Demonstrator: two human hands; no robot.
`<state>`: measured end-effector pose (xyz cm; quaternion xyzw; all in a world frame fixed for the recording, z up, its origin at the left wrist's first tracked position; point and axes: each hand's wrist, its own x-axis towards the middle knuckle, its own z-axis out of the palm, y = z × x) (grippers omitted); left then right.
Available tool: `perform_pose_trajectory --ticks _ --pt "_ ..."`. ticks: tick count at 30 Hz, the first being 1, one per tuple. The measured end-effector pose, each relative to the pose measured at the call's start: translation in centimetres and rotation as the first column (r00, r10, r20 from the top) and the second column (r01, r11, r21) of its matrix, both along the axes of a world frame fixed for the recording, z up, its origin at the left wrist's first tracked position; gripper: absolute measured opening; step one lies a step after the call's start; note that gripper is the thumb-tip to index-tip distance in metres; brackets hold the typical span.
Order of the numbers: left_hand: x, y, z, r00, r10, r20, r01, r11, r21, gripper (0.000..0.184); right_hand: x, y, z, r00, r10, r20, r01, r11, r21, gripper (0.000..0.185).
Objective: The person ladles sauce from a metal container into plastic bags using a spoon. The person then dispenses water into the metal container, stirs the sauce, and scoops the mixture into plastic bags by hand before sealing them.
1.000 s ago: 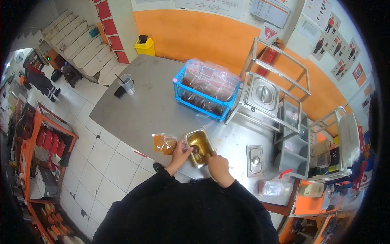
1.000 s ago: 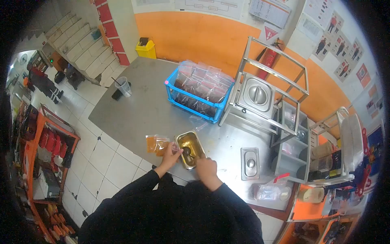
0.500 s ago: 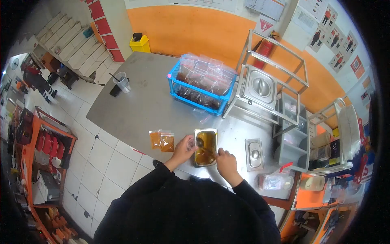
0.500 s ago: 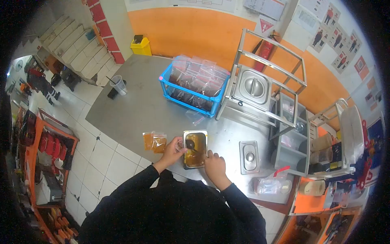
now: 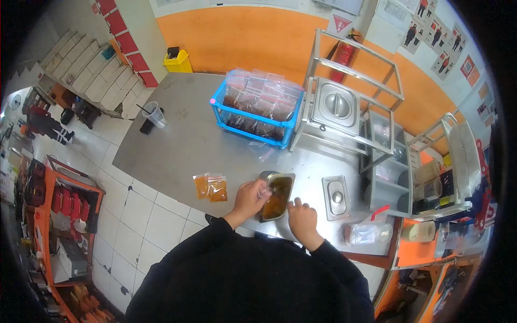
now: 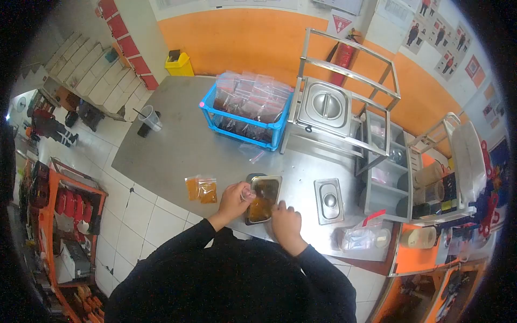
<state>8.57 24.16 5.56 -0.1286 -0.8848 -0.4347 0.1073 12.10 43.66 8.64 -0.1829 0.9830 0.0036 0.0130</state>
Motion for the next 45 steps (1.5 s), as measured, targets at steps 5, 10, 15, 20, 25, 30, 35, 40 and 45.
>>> perform_pose_trajectory --ticks 5,10,15,20,25,30,35,40,45 --pt "0.0 0.7 0.5 1.000 -0.001 0.012 0.001 1.000 0.000 0.024 1.5 0.2 -0.7 1.000 0.004 0.013 -0.004 1.000 0.010 0.012" --pt "-0.6 1.1 1.0 0.997 -0.001 0.072 0.004 0.999 -0.040 0.024 -0.9 0.4 3.9 0.944 -0.005 -0.331 0.008 1.000 0.010 0.011" --pt "-1.8 1.7 1.0 0.998 -0.025 0.061 0.030 0.997 -0.077 0.024 -3.7 -0.3 2.0 0.936 0.163 -0.312 -0.085 0.965 0.248 0.016" --pt "-2.5 2.4 1.5 0.994 0.000 0.108 0.008 0.998 -0.069 0.025 -3.0 -1.5 1.3 0.994 0.105 -0.006 -0.100 0.965 0.241 0.016" --pt "-2.5 2.7 1.2 0.998 -0.043 0.044 0.047 0.995 -0.088 0.025 -2.0 -1.3 2.1 0.998 0.052 0.024 -0.055 0.987 0.148 0.013" --pt "-2.8 2.3 1.1 0.993 -0.106 0.047 0.111 0.988 -0.104 0.025 -3.9 -0.9 2.9 0.984 -0.043 -0.173 0.057 0.995 0.079 0.008" --pt "-3.1 1.2 1.0 0.992 -0.091 0.087 0.097 0.992 -0.075 0.025 -2.8 -1.6 1.0 0.997 -0.018 -0.073 0.024 0.996 0.081 0.011" --pt "-2.1 0.8 2.0 0.974 -0.080 0.212 0.083 0.997 -0.006 0.025 -1.6 -1.5 1.5 0.998 -0.022 -0.052 0.025 0.998 0.056 0.009" --pt "-2.3 0.1 1.0 0.976 -0.105 0.190 0.106 0.994 0.008 0.024 -2.2 -1.6 2.8 0.999 -0.010 -0.036 0.011 0.999 0.044 0.010"
